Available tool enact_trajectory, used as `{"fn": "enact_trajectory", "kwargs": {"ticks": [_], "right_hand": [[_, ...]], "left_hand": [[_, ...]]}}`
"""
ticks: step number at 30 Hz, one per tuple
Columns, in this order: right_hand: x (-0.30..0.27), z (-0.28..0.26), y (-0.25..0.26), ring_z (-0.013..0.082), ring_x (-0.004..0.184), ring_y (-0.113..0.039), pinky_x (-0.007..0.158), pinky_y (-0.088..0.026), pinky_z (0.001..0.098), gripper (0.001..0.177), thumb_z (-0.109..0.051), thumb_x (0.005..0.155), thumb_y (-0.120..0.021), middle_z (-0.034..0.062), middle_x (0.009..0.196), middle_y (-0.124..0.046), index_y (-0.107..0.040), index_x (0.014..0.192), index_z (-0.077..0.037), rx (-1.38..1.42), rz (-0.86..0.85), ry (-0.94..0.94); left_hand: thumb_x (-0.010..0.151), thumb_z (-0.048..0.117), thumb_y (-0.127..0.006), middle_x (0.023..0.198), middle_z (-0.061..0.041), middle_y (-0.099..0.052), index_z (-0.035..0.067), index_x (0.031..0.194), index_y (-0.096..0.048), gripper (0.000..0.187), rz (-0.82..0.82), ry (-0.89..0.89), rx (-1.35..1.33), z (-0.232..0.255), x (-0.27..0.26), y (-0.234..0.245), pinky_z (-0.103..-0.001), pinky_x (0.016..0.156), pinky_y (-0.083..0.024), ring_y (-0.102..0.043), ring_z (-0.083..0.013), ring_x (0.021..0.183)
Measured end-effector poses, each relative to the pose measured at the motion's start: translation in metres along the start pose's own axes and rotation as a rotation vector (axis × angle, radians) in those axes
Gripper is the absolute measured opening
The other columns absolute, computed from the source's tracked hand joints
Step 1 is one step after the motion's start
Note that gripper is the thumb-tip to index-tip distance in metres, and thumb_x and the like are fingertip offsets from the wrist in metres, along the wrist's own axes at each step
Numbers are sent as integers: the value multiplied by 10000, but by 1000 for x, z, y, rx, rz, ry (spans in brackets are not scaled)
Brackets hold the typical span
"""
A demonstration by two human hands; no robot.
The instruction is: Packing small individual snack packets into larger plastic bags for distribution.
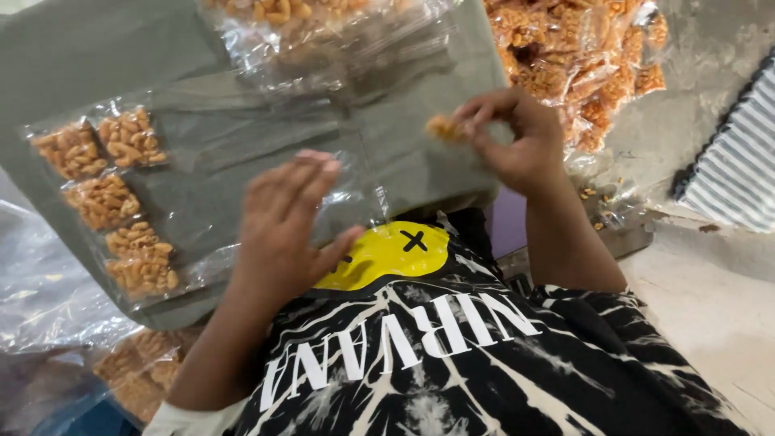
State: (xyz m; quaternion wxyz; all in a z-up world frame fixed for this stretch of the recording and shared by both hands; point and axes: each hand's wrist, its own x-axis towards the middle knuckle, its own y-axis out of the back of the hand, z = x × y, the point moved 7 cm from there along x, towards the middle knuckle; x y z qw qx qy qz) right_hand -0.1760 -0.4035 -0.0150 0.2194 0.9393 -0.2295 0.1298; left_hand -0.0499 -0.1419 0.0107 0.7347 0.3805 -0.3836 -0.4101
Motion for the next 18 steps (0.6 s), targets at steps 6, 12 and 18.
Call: {"fn": "enact_trajectory", "kwargs": {"ticks": [6,12,18], "right_hand": [[-9,-32,-72,167,879,-715,778,-636,253,201,-31,939,-762,108,979,-698,-569,968,-80,297,-249,-132],[-16,-15,-114,108,698,-664,658,-598,273,274,-63,869,-855,87,838,-689,-635,1020,-1,584,-209,-440],[-16,-22,-126,84,685,-596,612,-547,255,140,-37,916,-808,109,724,-675,-744,987,65,513,-210,-444]], "left_hand": [[943,429,-721,1384,-168,-648,57,1455,-494,673,-80,144,-504,10,14,-28,-483,1039,-538,-665,-318,1244],[888,120,-832,767,-95,-772,34,961,-803,116,73,573,-1034,-21,-7,-33,-312,701,-598,-727,-140,734],[974,133,-751,745,-84,-772,64,966,-814,95,165,588,-1018,-31,-16,-17,-285,674,-583,-672,-78,787]]}}
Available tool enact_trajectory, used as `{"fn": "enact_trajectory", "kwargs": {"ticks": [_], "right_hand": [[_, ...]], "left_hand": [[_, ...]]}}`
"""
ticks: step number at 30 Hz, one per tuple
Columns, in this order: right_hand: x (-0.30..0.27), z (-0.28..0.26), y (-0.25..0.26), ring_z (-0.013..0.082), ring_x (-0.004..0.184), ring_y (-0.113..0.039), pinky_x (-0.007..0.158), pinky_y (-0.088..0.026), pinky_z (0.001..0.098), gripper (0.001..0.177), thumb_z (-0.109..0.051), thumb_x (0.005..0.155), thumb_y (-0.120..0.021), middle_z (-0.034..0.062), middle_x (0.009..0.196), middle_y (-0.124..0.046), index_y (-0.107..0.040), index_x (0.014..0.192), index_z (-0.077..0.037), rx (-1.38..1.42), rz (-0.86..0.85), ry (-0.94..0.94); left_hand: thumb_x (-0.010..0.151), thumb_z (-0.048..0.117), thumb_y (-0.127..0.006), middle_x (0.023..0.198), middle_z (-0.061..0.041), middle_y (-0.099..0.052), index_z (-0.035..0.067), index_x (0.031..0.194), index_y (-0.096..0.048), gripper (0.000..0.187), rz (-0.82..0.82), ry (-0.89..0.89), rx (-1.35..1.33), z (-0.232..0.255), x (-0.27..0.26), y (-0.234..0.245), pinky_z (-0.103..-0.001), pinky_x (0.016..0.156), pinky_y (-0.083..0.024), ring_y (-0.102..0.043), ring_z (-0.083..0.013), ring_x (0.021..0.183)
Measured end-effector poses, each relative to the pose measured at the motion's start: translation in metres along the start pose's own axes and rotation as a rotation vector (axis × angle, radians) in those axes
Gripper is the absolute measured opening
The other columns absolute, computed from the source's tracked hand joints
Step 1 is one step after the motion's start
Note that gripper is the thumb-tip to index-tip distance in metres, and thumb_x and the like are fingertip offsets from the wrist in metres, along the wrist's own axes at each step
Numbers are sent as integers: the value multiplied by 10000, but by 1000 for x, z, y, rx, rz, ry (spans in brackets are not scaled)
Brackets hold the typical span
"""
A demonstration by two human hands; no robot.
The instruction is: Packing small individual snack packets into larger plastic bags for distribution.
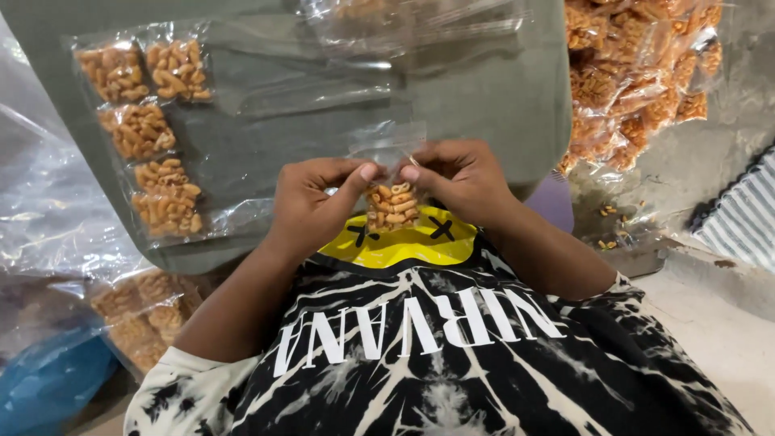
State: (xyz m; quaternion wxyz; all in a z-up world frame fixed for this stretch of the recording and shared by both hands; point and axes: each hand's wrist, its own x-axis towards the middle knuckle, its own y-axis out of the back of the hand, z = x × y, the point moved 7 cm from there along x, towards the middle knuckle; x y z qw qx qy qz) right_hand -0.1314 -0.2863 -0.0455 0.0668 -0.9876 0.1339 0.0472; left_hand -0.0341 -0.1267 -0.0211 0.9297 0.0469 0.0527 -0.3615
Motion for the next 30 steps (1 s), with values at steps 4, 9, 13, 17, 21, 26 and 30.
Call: {"fn": "enact_trajectory", "kwargs": {"ticks": [4,9,13,17,21,26,30], "right_hand": [[6,-7,-5,107,736,-666,668,-559,238,110,-4,973,-714,143,823,-752,-769,1061,30,-8,8,54],[5,-3,-5,94,758,-649,703,-560,263,81,44,930,-759,117,795,-738,-770,1010,53,-18,48,72],[4,-4,-4,132,745,-685,726,-571,286,86,9,890,-831,101,769,-724,-766,938,35,-90,47,121],[5,-11,-9,207,694,-674,710,-557,333,98,-17,915,-816,129,744,-685,-748,865,32,-144,15,240],[4,-20,-14,193,705,-679,725,-549,323,83,-27,956,-760,97,745,-685,-766,875,-10,-190,-8,255],[7,-25,-23,218,781,-704,759,-559,359,155,-57,1035,-642,129,809,-717,-774,997,15,-212,-29,282],[7,-23,-29,242,816,-696,780,-563,404,219,-97,1070,-572,180,846,-705,-740,1111,37,-236,-56,187]], "left_hand": [[988,102,-704,788,-127,-779,28,1024,-813,137,-3,-22,-5,4,-3,3,-322,724,-603,-755,-182,788],[943,49,-750,797,-144,-783,7,1000,-811,94,8,-7,-79,2,-6,5,-342,753,-612,-751,-186,773],[870,24,-819,759,-149,-760,-30,947,-779,102,35,29,-132,-2,-9,6,-362,742,-612,-706,-155,755],[925,29,-765,765,-154,-772,-6,950,-796,53,37,-42,-122,1,-10,5,-359,745,-610,-732,-186,811],[977,54,-712,778,-156,-778,11,981,-801,99,46,-56,-131,2,-13,8,-360,754,-608,-748,-219,833],[962,82,-737,775,-96,-778,57,951,-807,75,69,-54,-107,-5,-14,14,-347,813,-602,-731,-136,837],[921,55,-786,774,-149,-769,17,964,-808,61,77,-62,-109,-11,-14,19,-334,726,-607,-753,-200,758]]}}
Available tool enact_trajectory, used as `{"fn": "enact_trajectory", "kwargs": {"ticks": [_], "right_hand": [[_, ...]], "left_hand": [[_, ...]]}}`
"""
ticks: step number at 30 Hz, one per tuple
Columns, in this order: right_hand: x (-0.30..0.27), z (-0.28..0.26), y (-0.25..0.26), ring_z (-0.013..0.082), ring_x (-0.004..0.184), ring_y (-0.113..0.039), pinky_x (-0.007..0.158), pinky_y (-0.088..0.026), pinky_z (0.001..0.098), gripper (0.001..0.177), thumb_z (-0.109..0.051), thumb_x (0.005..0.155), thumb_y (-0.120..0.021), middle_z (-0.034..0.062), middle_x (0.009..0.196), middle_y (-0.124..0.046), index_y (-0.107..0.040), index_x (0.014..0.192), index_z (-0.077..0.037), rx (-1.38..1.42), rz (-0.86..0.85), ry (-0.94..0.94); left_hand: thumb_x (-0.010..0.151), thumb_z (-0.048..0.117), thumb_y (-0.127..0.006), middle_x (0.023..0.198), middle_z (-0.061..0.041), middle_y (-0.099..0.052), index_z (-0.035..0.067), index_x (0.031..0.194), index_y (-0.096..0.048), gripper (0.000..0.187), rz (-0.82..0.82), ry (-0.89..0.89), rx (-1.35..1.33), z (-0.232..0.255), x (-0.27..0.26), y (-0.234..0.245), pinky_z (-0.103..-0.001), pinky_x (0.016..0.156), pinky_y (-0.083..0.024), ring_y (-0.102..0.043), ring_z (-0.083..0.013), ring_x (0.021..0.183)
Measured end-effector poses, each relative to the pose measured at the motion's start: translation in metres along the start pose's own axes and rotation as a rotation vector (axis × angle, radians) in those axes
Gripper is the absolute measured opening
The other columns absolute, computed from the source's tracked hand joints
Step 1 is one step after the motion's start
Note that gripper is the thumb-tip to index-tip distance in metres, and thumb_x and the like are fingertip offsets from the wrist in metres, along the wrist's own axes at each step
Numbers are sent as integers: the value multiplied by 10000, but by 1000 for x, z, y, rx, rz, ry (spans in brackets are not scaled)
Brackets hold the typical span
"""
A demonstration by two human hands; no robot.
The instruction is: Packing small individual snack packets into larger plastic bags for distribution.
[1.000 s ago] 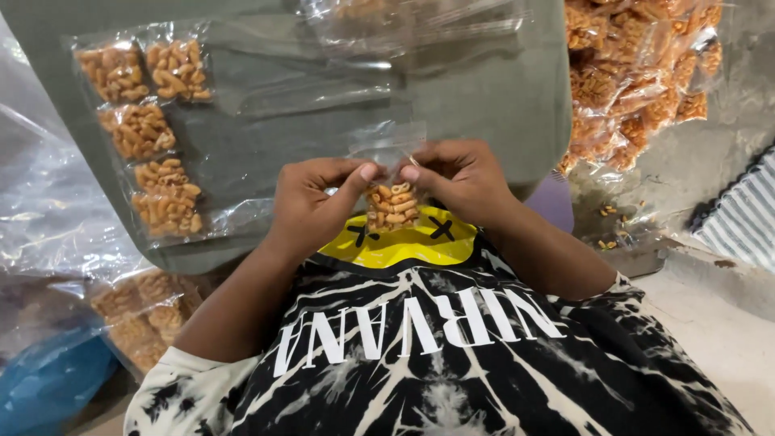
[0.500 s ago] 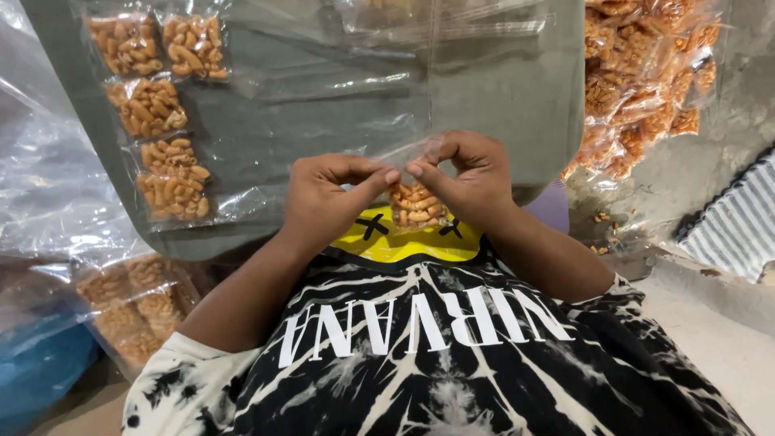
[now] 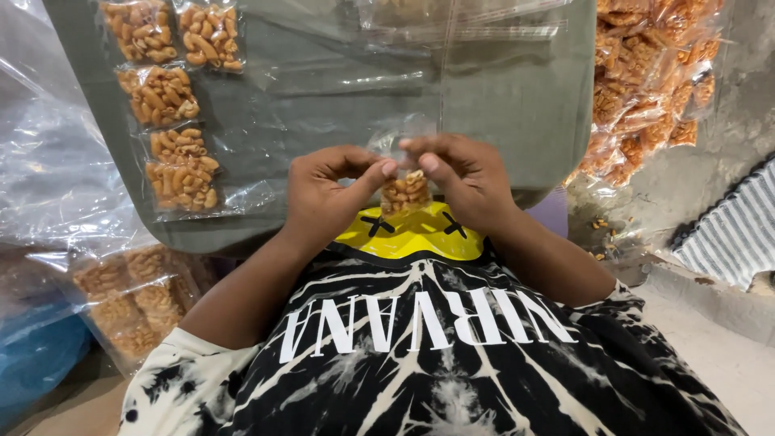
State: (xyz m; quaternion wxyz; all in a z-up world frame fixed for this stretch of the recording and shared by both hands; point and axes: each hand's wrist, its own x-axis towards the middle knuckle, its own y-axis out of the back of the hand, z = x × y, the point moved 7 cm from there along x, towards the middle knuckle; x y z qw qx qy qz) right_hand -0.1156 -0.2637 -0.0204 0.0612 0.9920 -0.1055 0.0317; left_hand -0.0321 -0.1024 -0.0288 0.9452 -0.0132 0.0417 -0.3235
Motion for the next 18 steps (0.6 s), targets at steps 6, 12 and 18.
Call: {"fn": "enact_trajectory", "kwargs": {"ticks": [6,12,18], "right_hand": [[-8,19,6,127,829,-650,812,-573,329,189,0,1002,-669,100,860,-727,-727,1173,56,159,66,-105],[-3,28,15,135,792,-643,741,-542,305,122,60,954,-719,114,837,-670,-729,1073,81,246,17,8],[1,13,24,272,869,-685,780,-554,384,84,-40,961,-722,223,1033,-706,-749,986,35,129,-89,195]], "left_hand": [[860,119,-848,857,-151,-773,15,1061,-766,240,-27,85,-147,3,-4,-15,-386,734,-626,-747,-190,811],[980,102,-704,808,-149,-769,1,1074,-781,158,-47,206,-233,-22,-8,-17,-300,631,-643,-722,-150,710],[904,68,-783,830,-200,-742,-41,1104,-741,231,-100,316,-242,-31,-8,-25,-340,611,-663,-717,-186,688]]}}
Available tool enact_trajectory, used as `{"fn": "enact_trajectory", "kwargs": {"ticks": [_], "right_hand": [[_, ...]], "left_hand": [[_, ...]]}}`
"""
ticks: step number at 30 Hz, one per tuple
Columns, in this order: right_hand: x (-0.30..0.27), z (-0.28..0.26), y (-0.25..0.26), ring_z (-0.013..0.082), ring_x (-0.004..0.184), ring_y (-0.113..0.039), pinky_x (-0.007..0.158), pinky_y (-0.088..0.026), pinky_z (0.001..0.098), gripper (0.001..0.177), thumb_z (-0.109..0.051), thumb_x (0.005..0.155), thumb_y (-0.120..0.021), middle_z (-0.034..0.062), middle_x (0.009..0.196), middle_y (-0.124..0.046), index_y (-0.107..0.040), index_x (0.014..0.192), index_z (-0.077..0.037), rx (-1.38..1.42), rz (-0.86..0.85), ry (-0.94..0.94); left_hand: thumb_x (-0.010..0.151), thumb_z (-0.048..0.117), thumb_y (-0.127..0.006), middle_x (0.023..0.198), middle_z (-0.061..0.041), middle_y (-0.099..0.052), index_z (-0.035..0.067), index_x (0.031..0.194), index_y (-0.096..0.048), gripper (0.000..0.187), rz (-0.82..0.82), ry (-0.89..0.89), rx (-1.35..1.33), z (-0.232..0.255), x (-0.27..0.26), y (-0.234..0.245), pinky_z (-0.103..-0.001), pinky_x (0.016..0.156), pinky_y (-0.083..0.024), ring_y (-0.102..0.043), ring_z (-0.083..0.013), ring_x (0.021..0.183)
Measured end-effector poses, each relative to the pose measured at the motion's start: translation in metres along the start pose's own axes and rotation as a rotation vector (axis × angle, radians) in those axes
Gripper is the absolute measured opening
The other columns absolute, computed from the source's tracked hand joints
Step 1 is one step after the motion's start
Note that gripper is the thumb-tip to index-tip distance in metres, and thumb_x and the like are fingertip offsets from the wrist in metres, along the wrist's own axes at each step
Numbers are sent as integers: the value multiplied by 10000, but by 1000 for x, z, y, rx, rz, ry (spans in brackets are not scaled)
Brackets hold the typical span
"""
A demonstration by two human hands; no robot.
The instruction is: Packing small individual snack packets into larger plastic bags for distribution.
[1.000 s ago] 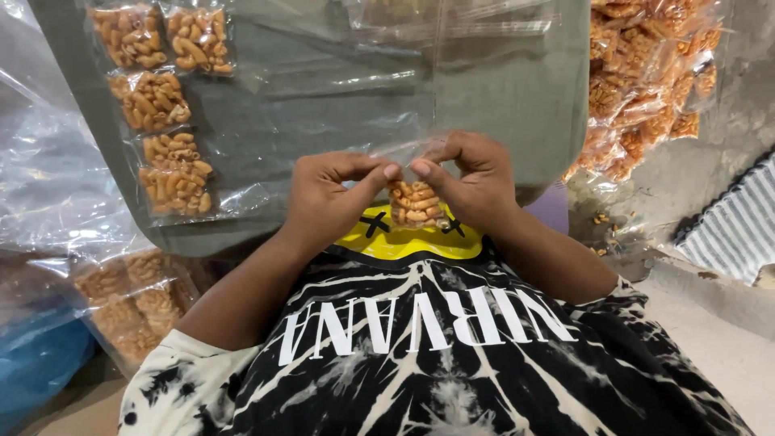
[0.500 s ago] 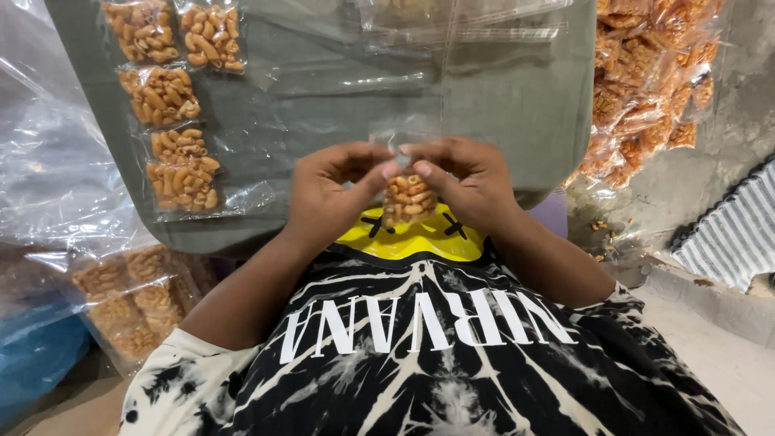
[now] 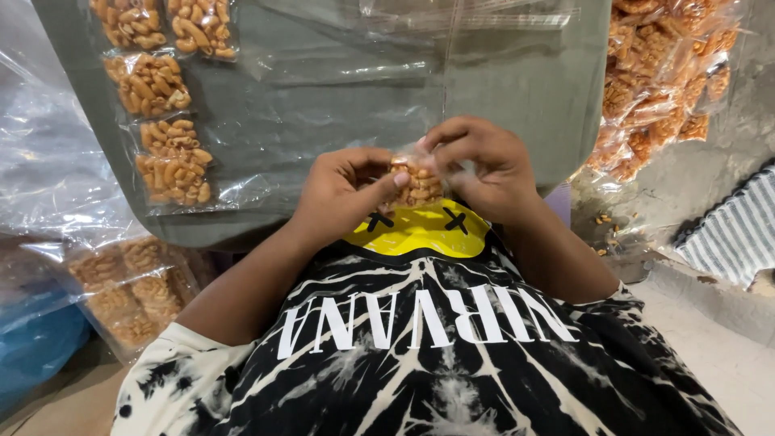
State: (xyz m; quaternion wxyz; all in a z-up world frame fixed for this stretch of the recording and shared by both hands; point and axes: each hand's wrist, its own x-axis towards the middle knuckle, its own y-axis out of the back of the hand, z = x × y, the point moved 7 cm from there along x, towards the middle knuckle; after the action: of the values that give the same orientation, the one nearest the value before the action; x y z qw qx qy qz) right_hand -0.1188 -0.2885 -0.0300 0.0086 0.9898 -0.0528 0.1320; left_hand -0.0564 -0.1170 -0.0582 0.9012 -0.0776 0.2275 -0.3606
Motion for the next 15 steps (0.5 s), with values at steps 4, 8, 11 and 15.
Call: {"fn": "enact_trajectory", "kwargs": {"ticks": [4,8,11,15], "right_hand": [[4,-29,-12,423,1012,-684,886,-531,513,320,-358,922,-772,224,1146,-695,-774,1024,-55,-310,-174,222],[1,-52,-21,437,1066,-687,910,-508,541,137,-203,939,-788,193,1212,-705,-794,1023,-94,-719,-192,480],[-4,-45,-19,439,1048,-701,888,-525,536,133,-133,926,-789,203,1211,-710,-798,1055,-105,-680,-170,481],[-10,-39,-15,437,1051,-688,904,-523,535,198,-138,935,-768,207,1251,-693,-785,1128,-93,-640,-159,479]], "left_hand": [[931,91,-745,780,-195,-732,-59,1108,-704,235,1,90,-107,-6,6,6,-367,579,-690,-726,-199,612],[968,198,-693,844,-204,-740,-14,1327,-618,423,-118,93,-155,13,9,2,-383,605,-703,-757,-221,659],[970,341,-667,777,-196,-689,-60,1242,-628,486,-117,127,-144,-20,13,6,-394,636,-701,-736,-213,655],[971,241,-691,832,-175,-692,-45,1243,-630,400,-105,128,-34,-1,15,-7,-354,622,-696,-715,-184,655]]}}
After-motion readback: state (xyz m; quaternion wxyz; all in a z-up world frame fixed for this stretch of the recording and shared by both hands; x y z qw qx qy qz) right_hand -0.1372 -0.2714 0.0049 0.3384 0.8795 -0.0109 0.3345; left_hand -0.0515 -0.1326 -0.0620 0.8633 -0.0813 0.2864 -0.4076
